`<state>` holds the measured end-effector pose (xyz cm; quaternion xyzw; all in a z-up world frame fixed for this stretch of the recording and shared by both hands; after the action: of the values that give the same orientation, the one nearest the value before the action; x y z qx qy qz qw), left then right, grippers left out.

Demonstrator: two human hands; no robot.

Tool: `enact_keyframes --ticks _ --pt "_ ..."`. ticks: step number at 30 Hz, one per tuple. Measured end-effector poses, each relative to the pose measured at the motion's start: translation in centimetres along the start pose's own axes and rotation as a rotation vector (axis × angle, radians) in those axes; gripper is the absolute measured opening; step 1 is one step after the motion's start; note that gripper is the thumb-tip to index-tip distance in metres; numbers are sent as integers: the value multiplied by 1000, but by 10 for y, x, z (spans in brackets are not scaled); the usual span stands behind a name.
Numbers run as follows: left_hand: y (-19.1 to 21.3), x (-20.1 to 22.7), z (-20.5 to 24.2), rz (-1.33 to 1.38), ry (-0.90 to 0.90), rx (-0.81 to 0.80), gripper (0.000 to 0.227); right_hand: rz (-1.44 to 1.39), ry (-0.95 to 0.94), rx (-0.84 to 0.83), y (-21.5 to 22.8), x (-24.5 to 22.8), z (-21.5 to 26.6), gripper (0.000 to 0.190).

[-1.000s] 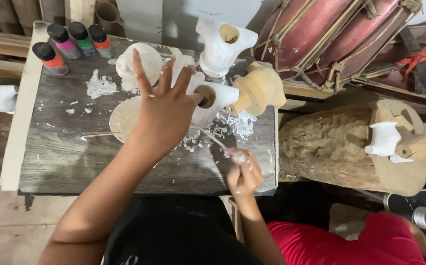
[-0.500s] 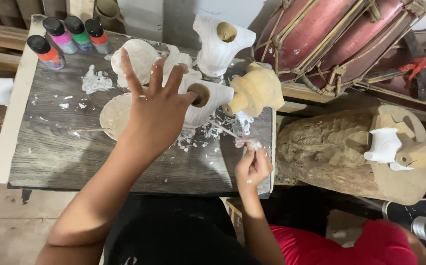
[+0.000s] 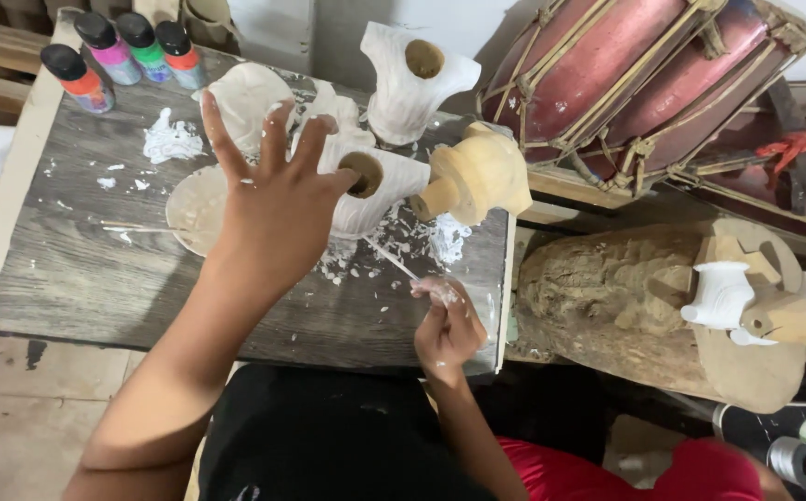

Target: Applying material to the interior of molded plaster figures using a small stick and arranging them on a workbench.

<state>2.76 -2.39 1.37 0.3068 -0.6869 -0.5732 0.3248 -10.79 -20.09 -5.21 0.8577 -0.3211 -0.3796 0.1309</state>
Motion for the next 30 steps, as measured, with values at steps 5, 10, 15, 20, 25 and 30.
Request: enact_keyframes --ticks 5,10,15,20,25,30 --pt "3 2 0 34 39 -77 49 -1 -24 -14 -1 46 15 22" --pt "4 3 -3 47 75 -149 62 -2 -149 54 10 46 -14 25" --pt "-1 3 1 25 67 -40 52 54 -297 64 15 61 -22 33" --pt "-1 4 2 30 91 -49 50 47 -279 90 20 53 -38 32" --pt "4 7 5 22 81 17 52 52 -250 83 13 56 -45 34" --pt "6 6 3 57 94 -61 56 -52 -78 -33 4 50 -41 17"
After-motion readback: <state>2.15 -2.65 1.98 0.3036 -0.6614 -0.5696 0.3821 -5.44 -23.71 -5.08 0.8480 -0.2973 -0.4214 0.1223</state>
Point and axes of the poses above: each hand's wrist, its own z-axis away from the middle knuckle, its own y-axis out of the back of the hand, x = y × z, the point moved 5 cm from there along -z, towards the middle knuckle, and after that the axes turned 13 degrees about -x, right-handed, at the moved point
